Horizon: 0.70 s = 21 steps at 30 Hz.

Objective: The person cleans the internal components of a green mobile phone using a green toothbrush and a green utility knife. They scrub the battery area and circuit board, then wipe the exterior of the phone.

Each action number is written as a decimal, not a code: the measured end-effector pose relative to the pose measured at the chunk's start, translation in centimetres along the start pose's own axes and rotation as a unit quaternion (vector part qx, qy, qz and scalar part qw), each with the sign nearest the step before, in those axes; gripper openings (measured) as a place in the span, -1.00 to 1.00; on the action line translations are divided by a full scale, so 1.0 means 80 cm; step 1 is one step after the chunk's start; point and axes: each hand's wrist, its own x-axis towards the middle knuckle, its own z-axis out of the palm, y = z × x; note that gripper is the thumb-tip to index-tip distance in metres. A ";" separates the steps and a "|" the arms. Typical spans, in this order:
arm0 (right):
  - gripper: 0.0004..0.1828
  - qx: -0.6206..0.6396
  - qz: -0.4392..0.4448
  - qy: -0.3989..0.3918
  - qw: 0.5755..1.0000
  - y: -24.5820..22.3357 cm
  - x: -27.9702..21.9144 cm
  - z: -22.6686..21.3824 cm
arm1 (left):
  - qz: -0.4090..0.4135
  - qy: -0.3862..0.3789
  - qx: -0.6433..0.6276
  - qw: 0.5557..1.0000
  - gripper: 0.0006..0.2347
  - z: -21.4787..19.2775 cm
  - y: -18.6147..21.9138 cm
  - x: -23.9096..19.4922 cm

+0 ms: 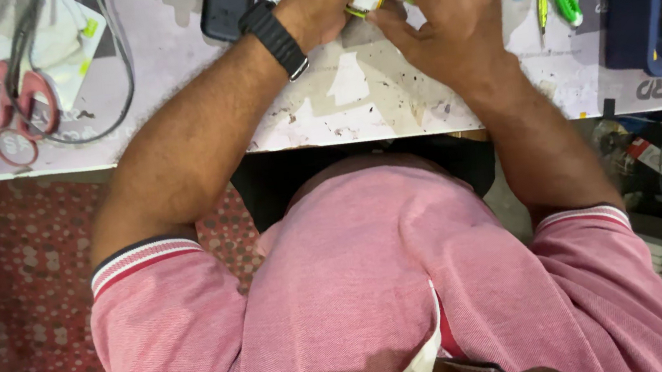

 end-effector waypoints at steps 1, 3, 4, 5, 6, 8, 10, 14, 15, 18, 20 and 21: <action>-0.52 0.001 0.000 0.001 1.000 0.000 0.000 0.000 | 0.004 0.005 0.000 1.000 -0.70 0.004 0.004 0.000; -0.54 0.000 0.003 0.001 1.000 0.000 0.000 0.000 | -0.003 0.024 -0.016 1.000 -0.71 0.012 0.011 0.003; -0.54 -0.002 0.006 -0.001 1.000 -0.001 0.000 0.000 | -0.008 0.035 -0.024 0.999 -0.72 0.015 0.013 0.004; -0.54 -0.005 0.009 -0.003 1.000 -0.002 0.000 -0.001 | -0.010 0.050 -0.033 0.998 -0.72 0.018 0.014 0.005; -0.54 -0.006 0.008 0.003 1.000 -0.004 0.001 -0.002 | -0.012 0.065 -0.041 0.997 -0.71 0.021 0.015 0.006; -0.55 -0.007 0.007 0.011 1.000 -0.006 0.005 -0.001 | -0.003 0.071 -0.035 0.997 -0.72 0.019 0.016 0.008; -0.56 -0.007 0.013 0.013 1.000 -0.008 0.005 -0.001 | 0.020 0.052 -0.009 0.998 -0.75 0.015 0.013 0.004; -0.55 0.008 0.002 0.038 0.999 -0.002 -0.006 0.001 | -0.045 0.012 -0.057 0.997 -0.78 0.004 0.010 0.003; -0.53 0.024 -0.006 0.064 0.998 0.002 -0.012 0.002 | -0.050 -0.010 -0.042 0.998 -0.77 0.002 0.011 0.002; -0.57 0.084 -0.011 0.139 0.987 0.024 -0.026 0.008 | -0.047 -0.073 -0.046 0.995 -0.61 0.003 0.022 -0.001; -0.71 0.140 0.020 0.185 0.972 0.045 -0.037 0.009 | -0.054 -0.109 -0.055 0.991 -0.52 0.007 0.027 -0.004; -0.77 0.152 0.052 0.196 0.967 0.051 -0.048 0.008 | -0.064 -0.125 -0.054 0.989 -0.50 0.007 0.030 -0.004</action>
